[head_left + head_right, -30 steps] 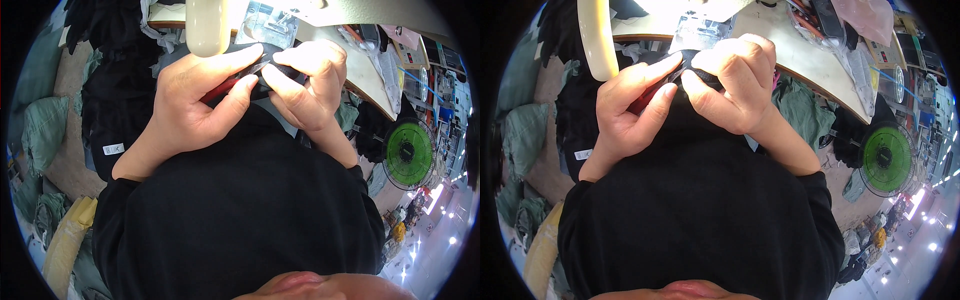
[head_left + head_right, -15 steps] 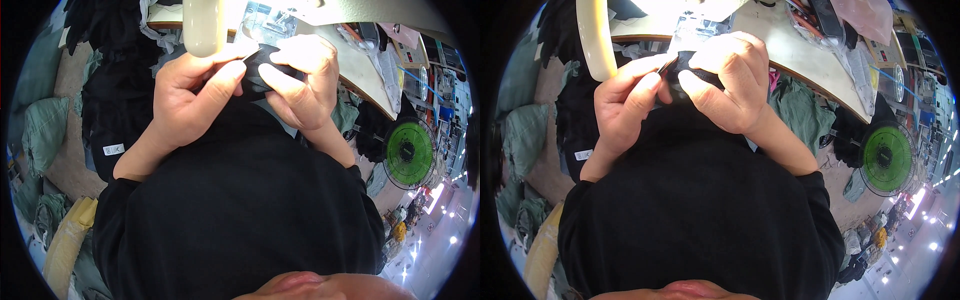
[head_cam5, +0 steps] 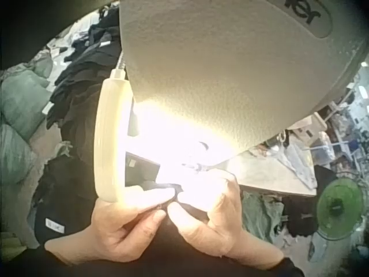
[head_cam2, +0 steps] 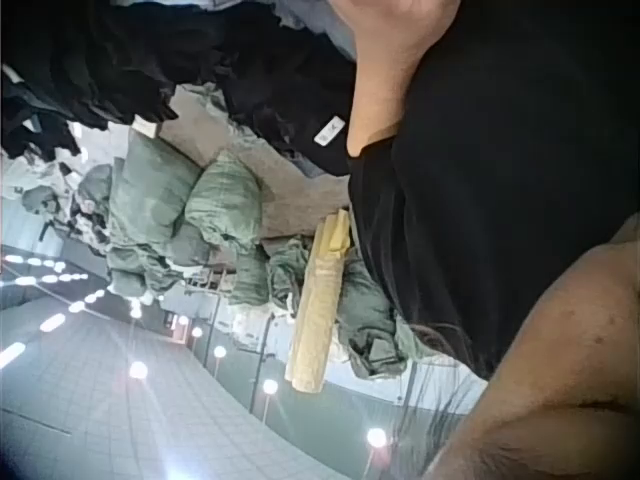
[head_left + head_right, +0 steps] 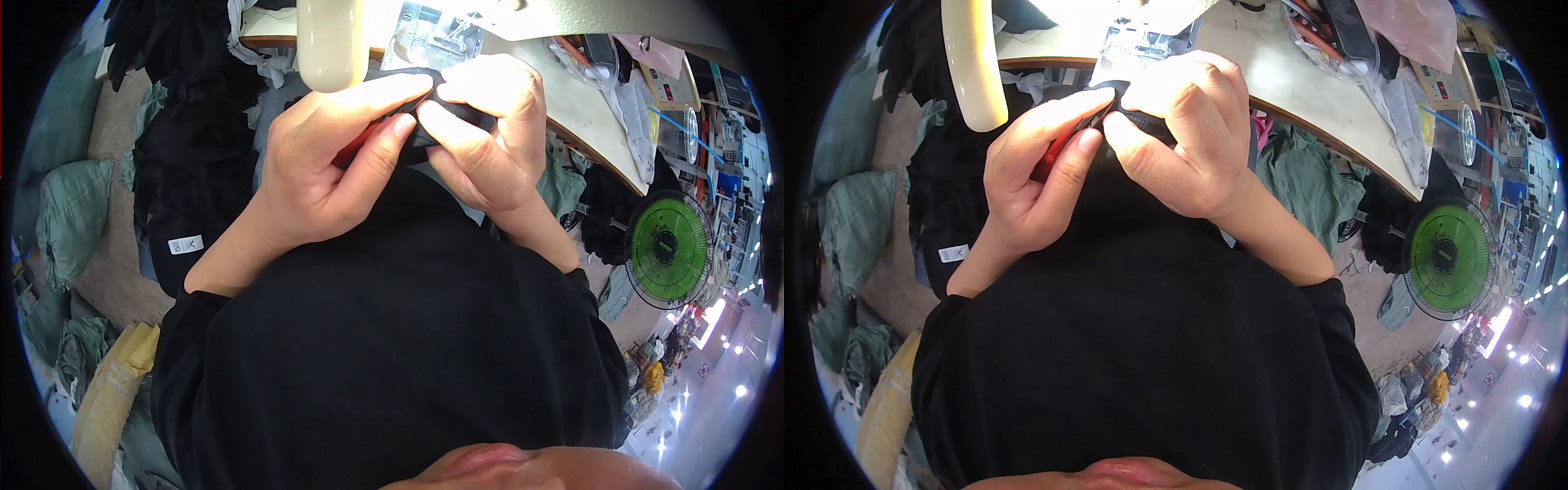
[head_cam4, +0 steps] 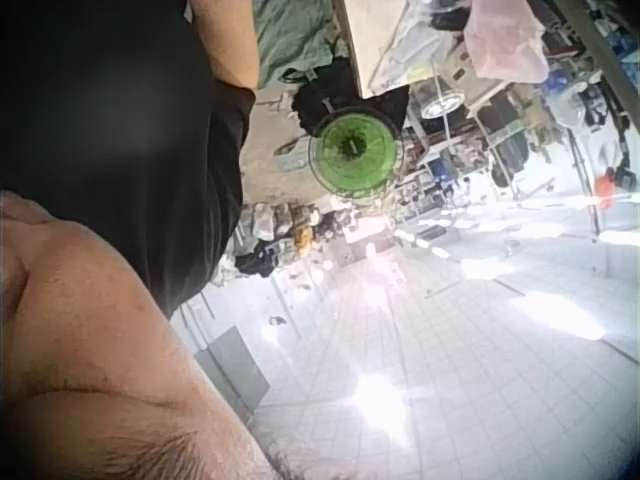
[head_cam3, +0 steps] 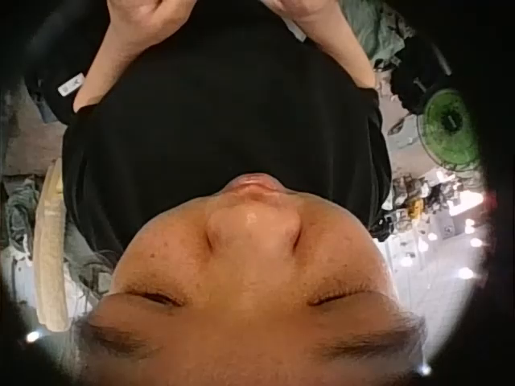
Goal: Trimming and preparing garment components using a small cutting tool at a textile workstation.
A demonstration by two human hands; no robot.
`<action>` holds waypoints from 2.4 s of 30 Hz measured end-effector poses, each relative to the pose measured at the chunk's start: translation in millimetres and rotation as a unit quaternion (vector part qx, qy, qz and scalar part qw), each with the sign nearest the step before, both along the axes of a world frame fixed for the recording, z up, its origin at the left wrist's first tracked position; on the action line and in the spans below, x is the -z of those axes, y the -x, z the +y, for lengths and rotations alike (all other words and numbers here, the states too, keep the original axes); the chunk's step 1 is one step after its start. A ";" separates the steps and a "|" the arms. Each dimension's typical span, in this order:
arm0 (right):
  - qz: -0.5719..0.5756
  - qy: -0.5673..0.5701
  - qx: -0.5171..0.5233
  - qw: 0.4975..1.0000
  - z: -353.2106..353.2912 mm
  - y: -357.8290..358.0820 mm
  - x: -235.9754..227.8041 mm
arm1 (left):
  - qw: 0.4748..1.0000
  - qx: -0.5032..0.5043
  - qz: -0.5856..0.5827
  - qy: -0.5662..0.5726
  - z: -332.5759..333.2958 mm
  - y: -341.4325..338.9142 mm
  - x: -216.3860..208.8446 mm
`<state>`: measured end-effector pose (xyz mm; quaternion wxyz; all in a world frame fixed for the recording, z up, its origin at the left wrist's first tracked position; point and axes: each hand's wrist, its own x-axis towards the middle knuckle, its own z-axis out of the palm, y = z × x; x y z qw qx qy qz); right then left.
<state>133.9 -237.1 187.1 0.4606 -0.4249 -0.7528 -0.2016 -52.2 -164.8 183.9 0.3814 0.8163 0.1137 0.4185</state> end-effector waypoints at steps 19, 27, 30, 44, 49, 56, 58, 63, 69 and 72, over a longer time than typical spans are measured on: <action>-0.001 -0.015 0.002 1.000 0.6 -0.3 1.7 | 0.985 0.015 0.026 0.171 -5.8 6.7 -10.1; 0.002 -0.001 0.004 1.000 0.3 0.8 0.0 | 1.000 -0.010 0.002 0.008 0.5 1.4 -1.8; 0.005 -0.005 0.003 1.000 0.6 0.7 1.2 | 0.999 -0.015 -0.024 0.020 -0.5 0.2 1.1; 0.003 0.049 -0.019 0.999 -5.3 -4.7 0.0 | 0.944 0.070 -0.130 0.295 1.9 8.7 2.5; 0.031 0.029 -0.014 0.999 -3.2 -2.2 0.4 | 0.993 -0.042 -0.032 0.103 -1.7 6.5 1.2; 0.035 0.035 -0.021 0.999 -4.8 -3.9 0.3 | 0.998 -0.041 0.010 -0.051 5.0 3.7 -7.1; 0.032 0.042 -0.025 0.998 -5.4 -3.3 -1.9 | 0.997 -0.041 0.011 -0.065 6.6 3.5 -6.7; -0.004 0.021 -0.019 1.000 -3.7 -3.6 -4.1 | 0.993 -0.048 0.017 -0.104 7.4 4.7 -5.8; -0.017 0.087 -0.046 0.995 -13.9 -9.1 -6.5 | 0.994 -0.071 0.023 -0.086 4.8 6.3 -11.0; -0.018 0.090 -0.042 0.995 -14.6 -9.1 -5.3 | 0.990 -0.121 -0.019 0.063 4.1 9.3 -2.1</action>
